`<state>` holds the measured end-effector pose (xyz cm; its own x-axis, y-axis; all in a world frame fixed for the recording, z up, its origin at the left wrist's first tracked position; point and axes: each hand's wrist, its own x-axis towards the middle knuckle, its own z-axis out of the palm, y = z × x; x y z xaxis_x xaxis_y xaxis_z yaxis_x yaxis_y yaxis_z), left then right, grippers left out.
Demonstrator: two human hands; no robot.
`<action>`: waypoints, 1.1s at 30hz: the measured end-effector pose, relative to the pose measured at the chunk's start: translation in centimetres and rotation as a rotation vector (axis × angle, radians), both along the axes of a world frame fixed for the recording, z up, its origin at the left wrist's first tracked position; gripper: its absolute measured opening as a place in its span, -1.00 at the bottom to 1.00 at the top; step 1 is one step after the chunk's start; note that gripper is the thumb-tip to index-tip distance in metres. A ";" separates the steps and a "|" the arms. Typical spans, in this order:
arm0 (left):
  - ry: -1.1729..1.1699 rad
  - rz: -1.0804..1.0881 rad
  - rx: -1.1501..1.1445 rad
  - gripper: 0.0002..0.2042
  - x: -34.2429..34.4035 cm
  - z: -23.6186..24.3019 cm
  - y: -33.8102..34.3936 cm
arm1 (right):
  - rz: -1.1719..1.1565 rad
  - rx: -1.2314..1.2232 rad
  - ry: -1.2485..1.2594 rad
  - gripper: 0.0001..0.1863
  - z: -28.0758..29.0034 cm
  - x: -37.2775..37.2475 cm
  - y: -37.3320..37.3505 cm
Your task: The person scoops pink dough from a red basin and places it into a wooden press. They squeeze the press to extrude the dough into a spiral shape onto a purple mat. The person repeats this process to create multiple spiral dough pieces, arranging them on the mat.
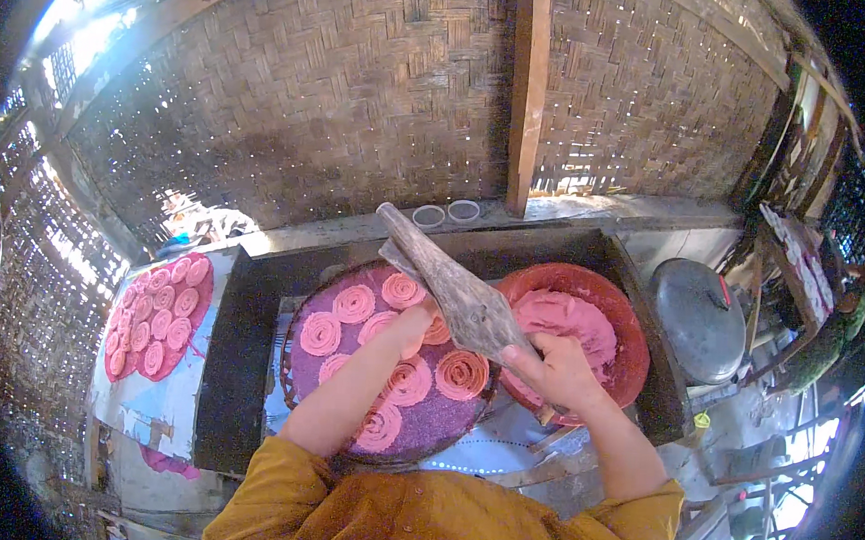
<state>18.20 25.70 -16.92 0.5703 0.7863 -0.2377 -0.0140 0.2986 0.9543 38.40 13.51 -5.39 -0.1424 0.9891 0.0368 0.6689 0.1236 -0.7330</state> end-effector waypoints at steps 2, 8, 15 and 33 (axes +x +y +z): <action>-0.017 0.019 -0.014 -0.57 -0.8 0.1 -0.4 | 0.014 0.011 0.037 -0.55 -0.5 -0.4 0.4; -0.049 0.103 0.013 -0.56 -2.8 -0.1 -1.7 | -0.003 -0.027 0.078 -0.58 -1.0 -1.6 0.8; 0.616 0.260 0.277 -0.50 -4.8 -0.2 -5.9 | -0.054 0.057 0.194 -0.62 -3.2 0.0 0.1; 0.983 0.079 0.672 -0.52 -4.6 1.3 -10.8 | -0.206 0.004 0.514 -0.71 -3.4 4.5 -7.3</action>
